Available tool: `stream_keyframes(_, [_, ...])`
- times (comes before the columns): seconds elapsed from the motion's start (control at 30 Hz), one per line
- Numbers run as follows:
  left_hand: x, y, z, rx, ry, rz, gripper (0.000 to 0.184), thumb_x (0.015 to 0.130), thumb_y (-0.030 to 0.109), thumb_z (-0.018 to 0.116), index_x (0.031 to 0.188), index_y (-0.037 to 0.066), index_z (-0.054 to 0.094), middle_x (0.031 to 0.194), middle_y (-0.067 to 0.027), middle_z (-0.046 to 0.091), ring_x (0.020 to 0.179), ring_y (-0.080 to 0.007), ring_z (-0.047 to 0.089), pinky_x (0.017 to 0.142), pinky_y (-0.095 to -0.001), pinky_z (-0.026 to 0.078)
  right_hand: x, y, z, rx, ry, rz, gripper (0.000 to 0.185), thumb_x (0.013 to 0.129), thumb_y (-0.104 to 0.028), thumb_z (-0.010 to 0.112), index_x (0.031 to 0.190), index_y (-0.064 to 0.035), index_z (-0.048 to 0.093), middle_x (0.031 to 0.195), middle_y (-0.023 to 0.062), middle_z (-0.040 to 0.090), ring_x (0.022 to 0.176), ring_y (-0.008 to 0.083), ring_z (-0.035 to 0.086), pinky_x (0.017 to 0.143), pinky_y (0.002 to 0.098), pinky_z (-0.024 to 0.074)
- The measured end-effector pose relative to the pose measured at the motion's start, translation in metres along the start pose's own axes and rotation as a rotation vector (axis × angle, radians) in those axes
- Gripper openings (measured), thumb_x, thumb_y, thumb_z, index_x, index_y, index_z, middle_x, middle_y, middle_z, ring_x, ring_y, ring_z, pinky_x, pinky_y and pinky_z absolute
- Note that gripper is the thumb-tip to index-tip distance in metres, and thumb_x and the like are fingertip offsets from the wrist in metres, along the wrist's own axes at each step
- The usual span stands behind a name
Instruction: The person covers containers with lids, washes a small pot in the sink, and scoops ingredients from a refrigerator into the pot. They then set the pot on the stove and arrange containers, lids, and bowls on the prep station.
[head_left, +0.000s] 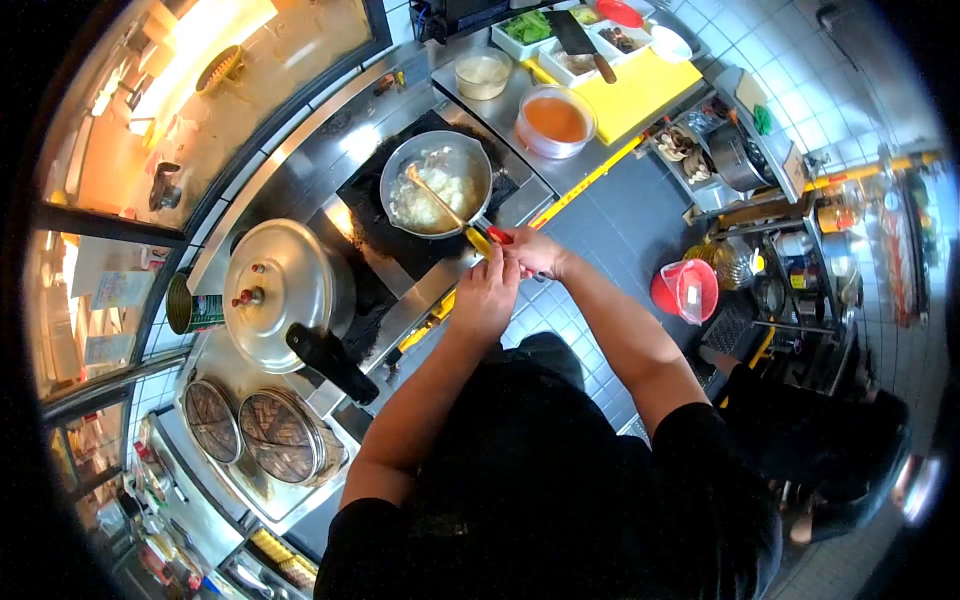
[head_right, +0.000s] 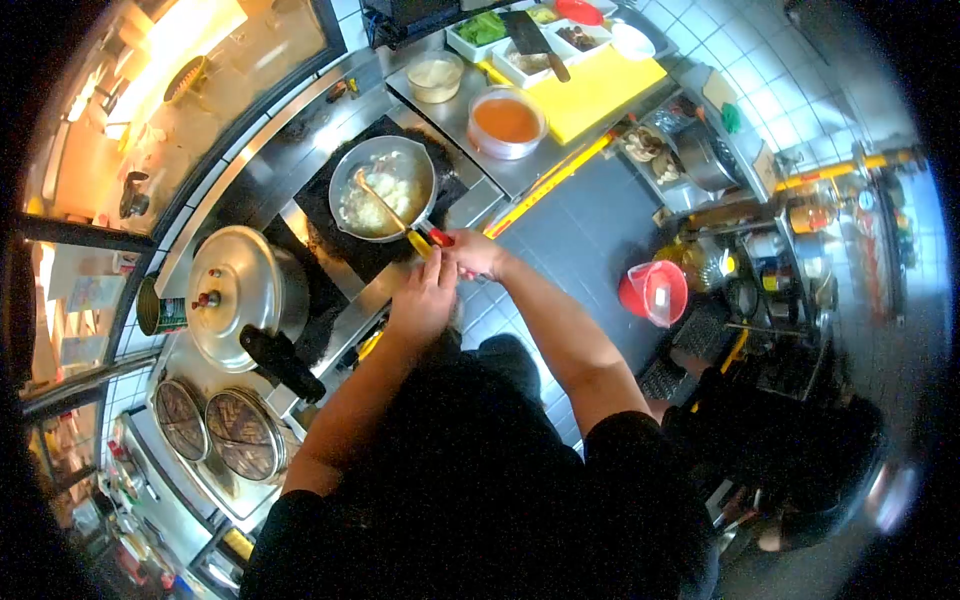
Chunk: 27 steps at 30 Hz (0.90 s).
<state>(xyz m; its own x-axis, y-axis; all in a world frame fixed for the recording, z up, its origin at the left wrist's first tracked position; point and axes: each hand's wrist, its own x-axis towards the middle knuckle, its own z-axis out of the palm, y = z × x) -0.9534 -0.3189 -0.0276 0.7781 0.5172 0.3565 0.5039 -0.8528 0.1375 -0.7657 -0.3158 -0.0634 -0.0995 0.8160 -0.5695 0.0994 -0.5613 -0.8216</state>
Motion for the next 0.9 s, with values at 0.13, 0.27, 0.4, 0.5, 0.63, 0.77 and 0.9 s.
stream_keyframes(0.13, [0.044,-0.003,0.02,0.061,-0.04,-0.019,0.039,0.087,0.019,0.059,0.118,-0.004,0.061,0.119,-0.0226,0.062,0.084,-0.0262,0.065,0.071,-0.0384,0.054,0.041,-0.011,-0.043,-0.205,-0.075,0.032,0.022,0.094,-0.03,0.062,0.094,-0.0078,0.063,0.064,0.0044,0.059,0.049,0.0132,0.053,0.042,0.0287,0.0405])
stream_keyframes(0.27, [0.086,0.01,0.034,0.083,-0.11,-0.15,0.036,0.086,0.018,0.058,0.114,-0.005,0.061,0.116,-0.0242,0.062,0.081,-0.0271,0.066,0.071,-0.0381,0.054,0.072,-0.024,-0.085,-0.194,-0.196,0.069,0.026,0.095,-0.036,0.061,0.092,-0.0104,0.064,0.07,0.0012,0.059,0.053,0.0112,0.053,0.045,0.0287,0.0416])
stream_keyframes(0.4, [0.129,0.031,0.061,0.153,-0.149,-0.312,0.036,0.085,0.019,0.06,0.112,-0.005,0.061,0.113,-0.0242,0.062,0.08,-0.0279,0.066,0.07,-0.038,0.055,0.151,0.04,-0.123,0.259,-0.479,0.246,0.044,0.101,-0.051,0.051,0.093,-0.0107,0.066,0.082,-0.0017,0.065,0.07,0.0114,0.061,0.061,0.0287,0.0491])
stream_keyframes(0.5, [0.155,0.047,0.076,0.163,-0.133,-0.447,0.034,0.084,0.016,0.061,0.111,-0.005,0.061,0.11,-0.0231,0.062,0.081,-0.0286,0.066,0.071,-0.038,0.056,0.106,-0.011,-0.147,0.301,-0.695,0.288,0.055,0.103,-0.061,0.045,0.099,-0.0108,0.067,0.086,0.0024,0.067,0.073,0.0117,0.063,0.068,0.029,0.0515])
stream_keyframes(0.63, [0.173,0.064,0.08,0.16,-0.029,-0.574,0.032,0.082,0.013,0.063,0.108,-0.005,0.061,0.114,-0.0242,0.062,0.083,-0.0317,0.067,0.074,-0.0415,0.057,0.057,-0.003,-0.197,-0.054,-0.498,0.168,0.066,0.104,-0.064,0.039,0.118,-0.0055,0.066,0.105,0.0118,0.069,0.087,0.0183,0.068,0.079,0.0321,0.0558])
stream_keyframes(0.77, [0.175,0.08,0.081,0.16,0.076,-0.703,0.041,0.087,0.018,0.066,0.122,-0.002,0.059,0.122,-0.0265,0.061,0.088,-0.0365,0.067,0.077,-0.0427,0.057,-0.006,0.046,-0.302,-0.016,-0.461,0.163,0.065,0.106,-0.055,0.041,0.149,-0.0068,0.048,0.141,0.0178,0.056,0.11,0.0269,0.066,0.09,0.0377,0.0562])
stream_keyframes(0.9, [0.146,0.109,0.086,-0.041,0.269,-1.083,0.036,0.092,0.021,0.068,0.122,0.001,0.064,0.112,-0.0255,0.067,0.091,-0.0408,0.069,0.078,-0.0488,0.057,-0.031,0.224,-0.454,-0.294,-0.129,0.231,0.064,0.103,-0.053,0.051,0.148,-0.0076,0.05,0.14,0.0122,0.058,0.108,0.0254,0.065,0.084,0.038,0.0551])
